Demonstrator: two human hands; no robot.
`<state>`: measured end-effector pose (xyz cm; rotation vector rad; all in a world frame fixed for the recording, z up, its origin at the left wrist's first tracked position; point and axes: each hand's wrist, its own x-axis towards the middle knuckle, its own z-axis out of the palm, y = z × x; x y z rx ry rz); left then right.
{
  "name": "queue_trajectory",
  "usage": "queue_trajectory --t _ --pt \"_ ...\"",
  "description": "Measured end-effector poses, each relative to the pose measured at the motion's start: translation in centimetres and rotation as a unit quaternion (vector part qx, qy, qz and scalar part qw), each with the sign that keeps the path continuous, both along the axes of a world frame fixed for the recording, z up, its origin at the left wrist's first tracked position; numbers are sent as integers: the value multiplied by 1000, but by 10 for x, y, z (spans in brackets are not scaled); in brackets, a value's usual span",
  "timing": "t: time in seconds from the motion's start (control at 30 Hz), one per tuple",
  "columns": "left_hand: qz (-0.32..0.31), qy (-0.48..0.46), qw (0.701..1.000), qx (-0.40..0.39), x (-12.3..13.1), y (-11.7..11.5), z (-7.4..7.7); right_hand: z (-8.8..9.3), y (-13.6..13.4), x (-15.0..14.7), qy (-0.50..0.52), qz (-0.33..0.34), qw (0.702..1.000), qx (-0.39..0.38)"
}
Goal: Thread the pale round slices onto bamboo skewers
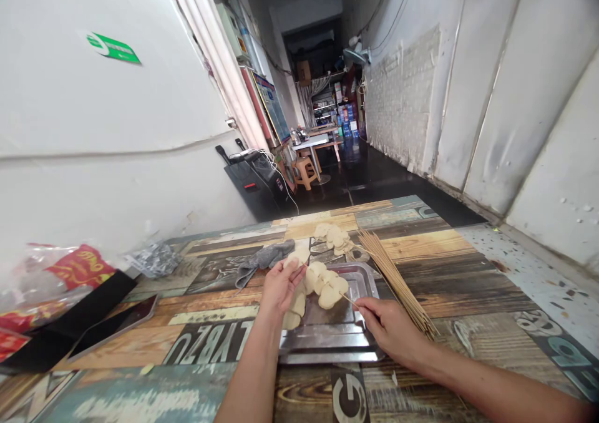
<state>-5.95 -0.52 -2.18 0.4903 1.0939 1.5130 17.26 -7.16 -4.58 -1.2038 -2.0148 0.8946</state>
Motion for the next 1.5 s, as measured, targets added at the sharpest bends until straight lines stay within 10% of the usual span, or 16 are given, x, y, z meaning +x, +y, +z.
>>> queue_trajectory --t 1.5 --pt "16 -99 993 -59 3 3 -2 -2 0 0 -16 -6 1000 17"
